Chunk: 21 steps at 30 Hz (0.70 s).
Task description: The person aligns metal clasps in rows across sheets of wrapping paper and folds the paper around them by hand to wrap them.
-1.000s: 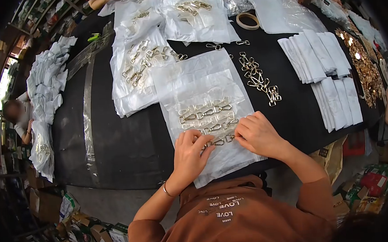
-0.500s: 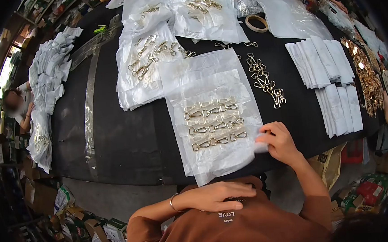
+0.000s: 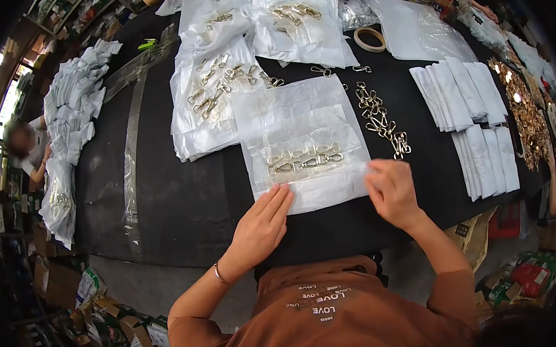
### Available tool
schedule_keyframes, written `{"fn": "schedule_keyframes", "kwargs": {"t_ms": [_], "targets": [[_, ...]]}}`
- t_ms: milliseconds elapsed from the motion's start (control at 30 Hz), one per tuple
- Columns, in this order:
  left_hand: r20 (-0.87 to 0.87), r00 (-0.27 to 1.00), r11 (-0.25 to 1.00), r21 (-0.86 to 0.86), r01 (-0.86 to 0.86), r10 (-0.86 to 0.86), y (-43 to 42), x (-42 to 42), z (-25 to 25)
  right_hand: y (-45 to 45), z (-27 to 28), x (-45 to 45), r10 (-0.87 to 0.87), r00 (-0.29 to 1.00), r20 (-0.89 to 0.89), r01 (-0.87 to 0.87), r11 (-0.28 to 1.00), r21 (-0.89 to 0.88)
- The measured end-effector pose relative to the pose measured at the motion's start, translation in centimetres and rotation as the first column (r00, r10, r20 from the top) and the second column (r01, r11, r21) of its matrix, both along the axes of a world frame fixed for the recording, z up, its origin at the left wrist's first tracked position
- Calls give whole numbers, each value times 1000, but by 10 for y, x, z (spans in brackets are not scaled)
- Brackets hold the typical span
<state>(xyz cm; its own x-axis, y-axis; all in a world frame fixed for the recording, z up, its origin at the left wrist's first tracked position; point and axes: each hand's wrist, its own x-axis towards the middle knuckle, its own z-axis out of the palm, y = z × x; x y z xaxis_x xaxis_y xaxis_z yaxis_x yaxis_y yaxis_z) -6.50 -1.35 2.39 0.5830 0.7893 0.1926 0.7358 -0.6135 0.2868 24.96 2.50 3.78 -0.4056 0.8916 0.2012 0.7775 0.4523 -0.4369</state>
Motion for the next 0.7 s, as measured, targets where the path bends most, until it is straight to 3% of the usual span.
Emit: {"fn": "schedule_keyframes", "kwargs": {"t_ms": [67,267,433,567,633,667,700], "targets": [[14,1000,1000,-21,1,-1,-2,0,2,-3,1,-1,286,958,-28,-262,909,323],[110,993,997,-76,-27,35,-5,1,4,6,-30,7,333,943,-3,-324,918,229],[82,997,994,109,-22,13,5,-9,-10,18,-32,9,379,924,-57,-355,903,242],[426,862,952,-243,-184,276,20,-14,-10,26,-31,14,370,925,-82,-340,906,252],[387,793,847,-450,-283,471,47,-14,2,41,-47,16,207,966,-154,-182,970,164],[388,796,851,-443,-282,465,63,-14,2,54,-41,10,205,966,-156,-178,969,171],[353,790,844,-402,-356,501,80,-14,-2,69,-33,-1,44,973,-225,-50,999,-18]]}}
